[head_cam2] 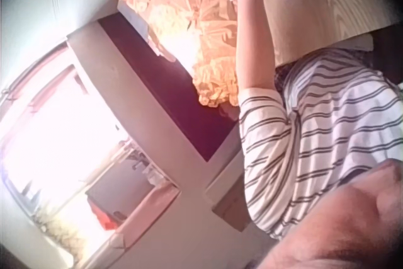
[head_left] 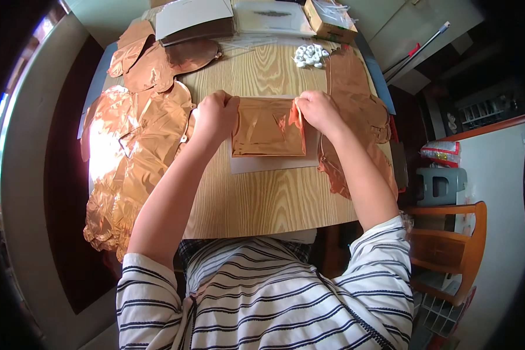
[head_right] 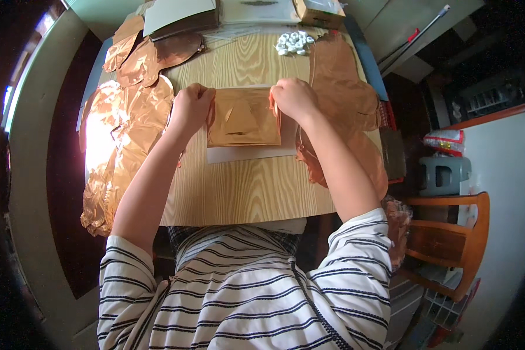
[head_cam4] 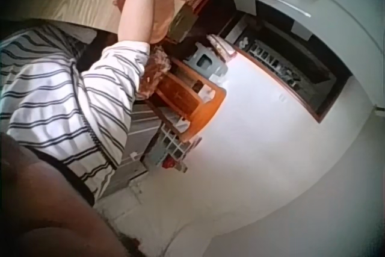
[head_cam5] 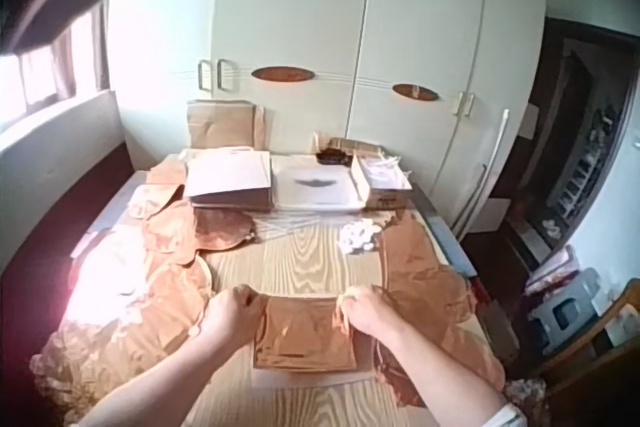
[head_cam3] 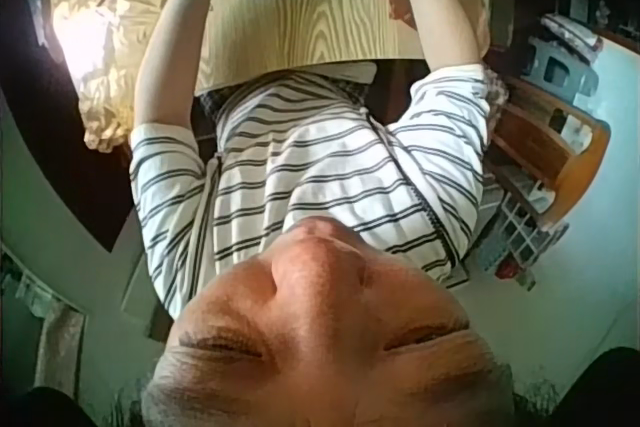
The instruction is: Folding large foil balloons and placing them into their original display packaging.
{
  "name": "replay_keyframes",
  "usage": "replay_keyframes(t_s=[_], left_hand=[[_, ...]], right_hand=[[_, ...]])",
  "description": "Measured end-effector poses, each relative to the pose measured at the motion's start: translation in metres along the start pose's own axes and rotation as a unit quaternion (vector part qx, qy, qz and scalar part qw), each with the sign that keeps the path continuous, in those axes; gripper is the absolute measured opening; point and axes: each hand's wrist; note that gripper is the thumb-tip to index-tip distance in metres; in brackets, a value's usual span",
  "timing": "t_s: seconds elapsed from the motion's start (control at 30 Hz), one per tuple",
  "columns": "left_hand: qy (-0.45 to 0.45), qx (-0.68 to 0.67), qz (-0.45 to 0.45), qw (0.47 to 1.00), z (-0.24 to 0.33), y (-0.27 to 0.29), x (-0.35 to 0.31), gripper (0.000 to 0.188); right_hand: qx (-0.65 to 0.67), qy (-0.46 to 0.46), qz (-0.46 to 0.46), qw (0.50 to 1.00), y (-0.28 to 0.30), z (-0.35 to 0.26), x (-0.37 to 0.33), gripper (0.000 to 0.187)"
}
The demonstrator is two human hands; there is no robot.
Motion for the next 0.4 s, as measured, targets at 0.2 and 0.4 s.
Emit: replay_keyframes(t_s=[0.2,0.4], left_hand=[[-0.045,0.057,0.003,0.997,-0.004,-0.013,-0.001,0.037],[-0.127,0.104,0.081,0.983,-0.007,-0.02,-0.019,0.048]], right_hand=[[-0.125,0.064,-0.006,0.99,-0.002,0.006,0.002,0.03],[-0.167,0.076,0.06,0.981,-0.011,0.017,0.001,0.04]])
Point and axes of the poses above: each hand's wrist, its own x-axis towards the middle knuckle, its own y-axis out of the back of the hand, z = x × y, and after that the axes turned 4 degrees about z, right-handed
